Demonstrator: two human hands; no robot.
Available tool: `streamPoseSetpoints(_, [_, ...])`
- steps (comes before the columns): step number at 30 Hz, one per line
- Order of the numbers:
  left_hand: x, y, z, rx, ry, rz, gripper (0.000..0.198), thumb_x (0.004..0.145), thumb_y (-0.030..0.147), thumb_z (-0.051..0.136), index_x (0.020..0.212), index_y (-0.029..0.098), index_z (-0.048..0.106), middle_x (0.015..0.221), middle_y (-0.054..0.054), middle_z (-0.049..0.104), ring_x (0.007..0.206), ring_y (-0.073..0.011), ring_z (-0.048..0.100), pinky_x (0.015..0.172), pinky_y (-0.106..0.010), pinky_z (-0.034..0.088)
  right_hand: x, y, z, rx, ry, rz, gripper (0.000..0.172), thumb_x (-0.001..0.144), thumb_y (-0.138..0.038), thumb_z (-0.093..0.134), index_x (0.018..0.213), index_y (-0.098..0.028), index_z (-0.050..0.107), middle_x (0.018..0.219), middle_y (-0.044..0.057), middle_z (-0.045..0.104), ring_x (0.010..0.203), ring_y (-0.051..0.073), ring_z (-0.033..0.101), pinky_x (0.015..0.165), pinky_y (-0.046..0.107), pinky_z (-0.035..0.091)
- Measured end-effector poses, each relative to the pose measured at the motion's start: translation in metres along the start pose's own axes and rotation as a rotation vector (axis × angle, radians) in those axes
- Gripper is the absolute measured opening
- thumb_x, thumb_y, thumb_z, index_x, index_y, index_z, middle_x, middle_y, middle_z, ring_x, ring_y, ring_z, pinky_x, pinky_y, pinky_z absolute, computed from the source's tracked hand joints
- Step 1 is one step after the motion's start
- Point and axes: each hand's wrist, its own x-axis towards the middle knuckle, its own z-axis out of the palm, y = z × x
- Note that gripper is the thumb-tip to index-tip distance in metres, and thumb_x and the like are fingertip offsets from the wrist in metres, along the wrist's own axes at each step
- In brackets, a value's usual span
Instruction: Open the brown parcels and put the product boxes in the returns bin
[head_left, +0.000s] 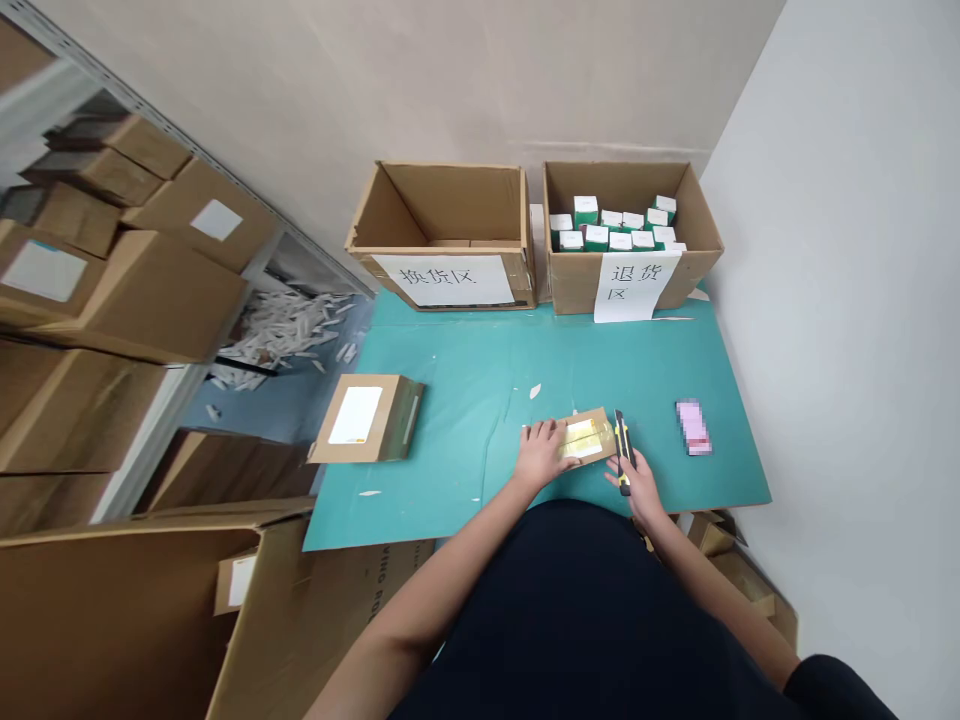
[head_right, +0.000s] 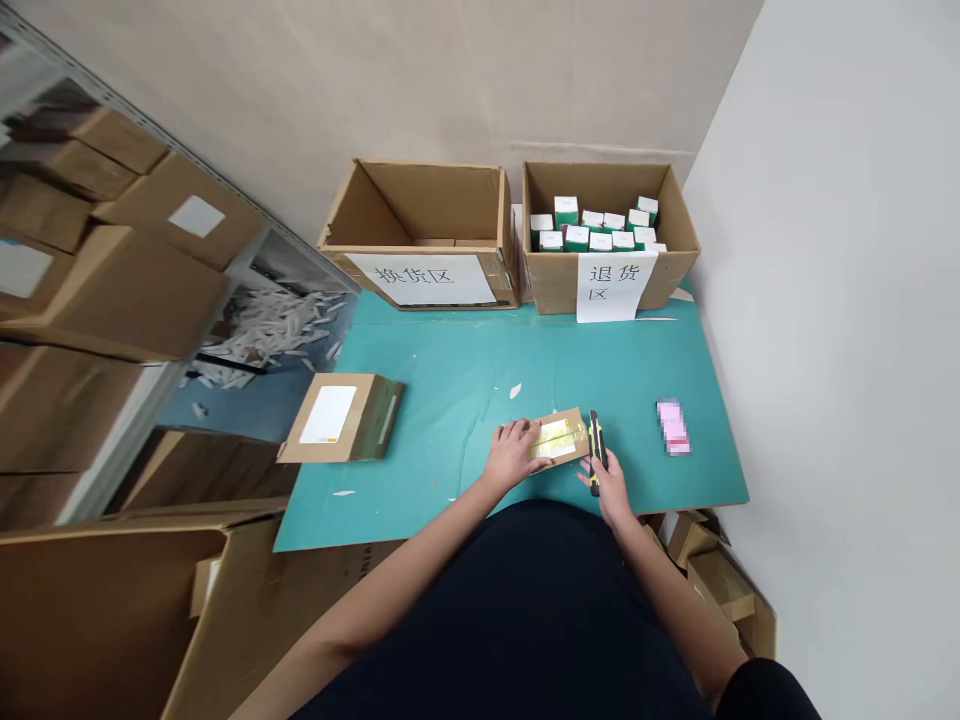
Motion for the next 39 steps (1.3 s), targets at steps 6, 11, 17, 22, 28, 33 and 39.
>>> streamPoseSetpoints(6, [-0.004, -0.003, 0.001, -0.146, -0.052, -0.148, 0.064, 0.089, 0.049, 0.060, 0.146, 0.021, 0.048, 0.128, -0.013, 0.058, 0.117, -0.0310, 0.056, 0.100, -0.042, 0.046, 0.037, -0.025, 0.036, -0.062, -0.033, -0.135, 0.058, 0.078, -0.056, 0.070, 0.124, -0.026, 0.055, 0.132, 0.008, 0.063, 0.120, 0.025, 0.063, 0.084, 0.036, 0.063])
streamPoseSetpoints(11, [-0.020, 0.001, 0.016, -0.280, -0.038, -0.192, 0.050, 0.092, 0.041, 0.054, 0.138, 0.022, 0.057, 0.128, -0.010, 0.059, 0.109, -0.0238, 0.064, 0.091, -0.032, 0.053, 0.076, -0.053, 0.048, -0.175, -0.122, -0.147, 0.053, 0.073, -0.048, 0.072, 0.119, -0.024, 0.060, 0.125, 0.007, 0.066, 0.112, 0.022, 0.065, 0.082, 0.031, 0.061])
streamPoseSetpoints(17, [-0.001, -0.017, 0.003, -0.297, -0.011, -0.225, 0.051, 0.096, 0.041, 0.048, 0.143, 0.024, 0.054, 0.129, -0.008, 0.065, 0.107, -0.0240, 0.068, 0.085, -0.033, 0.056, 0.085, -0.071, 0.044, -0.239, -0.156, -0.126, 0.054, 0.073, -0.050, 0.074, 0.118, -0.024, 0.061, 0.125, 0.008, 0.067, 0.111, 0.024, 0.067, 0.082, 0.033, 0.061])
streamPoseSetpoints(22, [0.058, -0.036, -0.020, -0.231, -0.032, -0.111, 0.066, 0.091, 0.038, 0.057, 0.151, 0.016, 0.044, 0.158, -0.013, 0.044, 0.144, -0.0294, 0.043, 0.112, -0.039, 0.042, 0.044, -0.045, 0.014, -0.170, 0.036, -0.109, 0.055, 0.079, -0.052, 0.070, 0.124, -0.025, 0.055, 0.120, 0.011, 0.070, 0.109, 0.026, 0.069, 0.078, 0.035, 0.063])
streamPoseSetpoints(28, [0.096, -0.039, -0.018, -0.169, -0.171, 0.088, 0.075, 0.084, 0.040, 0.067, 0.152, 0.020, 0.043, 0.151, -0.012, 0.052, 0.138, -0.0317, 0.049, 0.110, -0.041, 0.043, -0.004, 0.007, -0.008, -0.056, 0.104, 0.163, 0.058, 0.072, -0.055, 0.075, 0.116, -0.024, 0.052, 0.109, 0.011, 0.073, 0.100, 0.029, 0.073, 0.068, 0.036, 0.063])
streamPoseSetpoints(33, [0.082, -0.035, -0.021, -0.138, -0.147, -0.025, 0.073, 0.084, 0.043, 0.068, 0.150, 0.021, 0.045, 0.135, -0.013, 0.060, 0.124, -0.0304, 0.057, 0.100, -0.037, 0.047, 0.003, 0.001, 0.011, -0.023, 0.099, 0.096, 0.062, 0.069, -0.057, 0.076, 0.117, -0.026, 0.052, 0.112, 0.009, 0.073, 0.096, 0.025, 0.073, 0.065, 0.034, 0.062])
streamPoseSetpoints(39, [0.032, -0.036, -0.035, -0.019, -0.133, -0.253, 0.083, 0.086, 0.053, 0.065, 0.155, 0.017, 0.034, 0.122, -0.016, 0.064, 0.116, -0.0337, 0.058, 0.092, -0.037, 0.045, 0.033, -0.027, 0.020, -0.068, 0.107, -0.067, 0.063, 0.071, -0.056, 0.075, 0.121, -0.023, 0.054, 0.106, 0.008, 0.074, 0.094, 0.023, 0.072, 0.065, 0.029, 0.058])
